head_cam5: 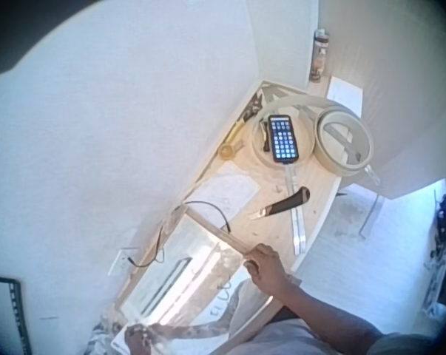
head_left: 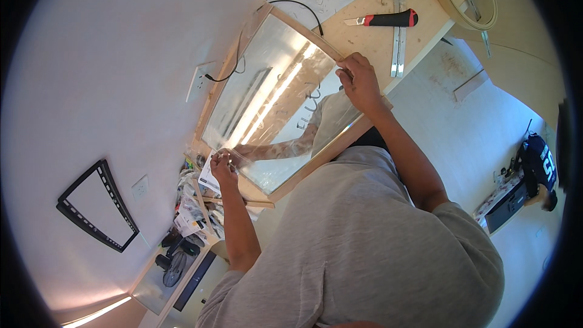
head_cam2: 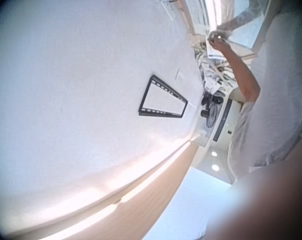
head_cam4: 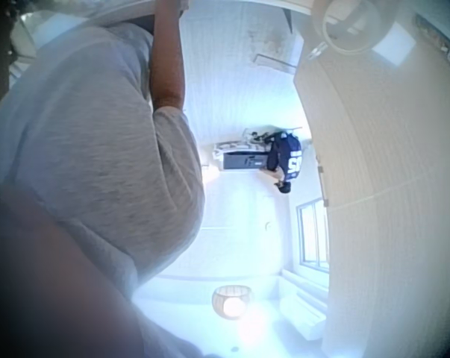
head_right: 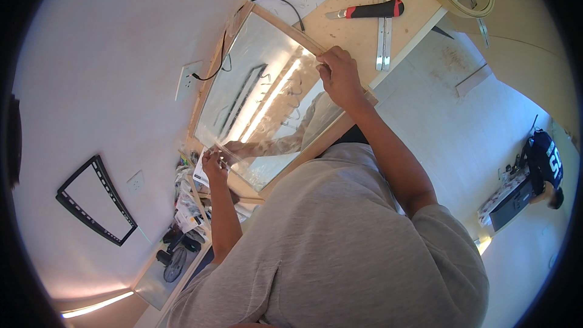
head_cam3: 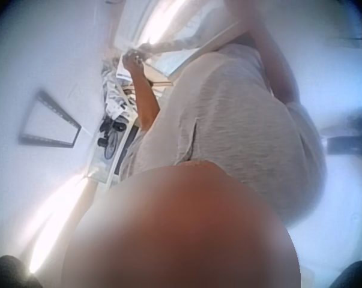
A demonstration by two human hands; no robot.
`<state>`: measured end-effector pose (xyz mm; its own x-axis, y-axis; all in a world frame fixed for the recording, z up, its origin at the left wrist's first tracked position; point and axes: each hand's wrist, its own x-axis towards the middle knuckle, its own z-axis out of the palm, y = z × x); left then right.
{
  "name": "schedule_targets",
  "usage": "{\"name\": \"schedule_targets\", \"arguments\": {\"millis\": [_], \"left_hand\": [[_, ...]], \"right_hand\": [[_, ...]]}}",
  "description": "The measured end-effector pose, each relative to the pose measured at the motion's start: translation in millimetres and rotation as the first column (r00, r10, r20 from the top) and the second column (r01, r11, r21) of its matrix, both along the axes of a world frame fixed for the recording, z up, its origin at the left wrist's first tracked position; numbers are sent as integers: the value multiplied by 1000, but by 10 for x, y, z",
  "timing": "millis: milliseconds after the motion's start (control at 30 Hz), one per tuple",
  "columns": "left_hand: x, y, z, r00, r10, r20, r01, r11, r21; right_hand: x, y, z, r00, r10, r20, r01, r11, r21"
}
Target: The person assembles a mirror frame by placing a mirror onto a wooden board, aligning wooden strips along the edges, and securing them with tape. The person repeatedly adjusts the strips and applies tape to hold the frame in place.
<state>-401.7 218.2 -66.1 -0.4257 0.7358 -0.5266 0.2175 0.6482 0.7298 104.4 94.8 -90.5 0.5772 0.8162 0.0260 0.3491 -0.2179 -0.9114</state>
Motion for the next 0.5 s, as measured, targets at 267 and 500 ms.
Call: {"name": "schedule_targets", "arguments": {"millis": [267,500], "left_hand": [[-36,-90,94,995,45,91,-40,997,-63],[-110,-73,67,994,15,104,-7,996,-85]], "right_hand": [[9,-3,12,998,-12,-57,13,1000,19],[8,-1,3,996,-15,-84,18,999,34]]}}
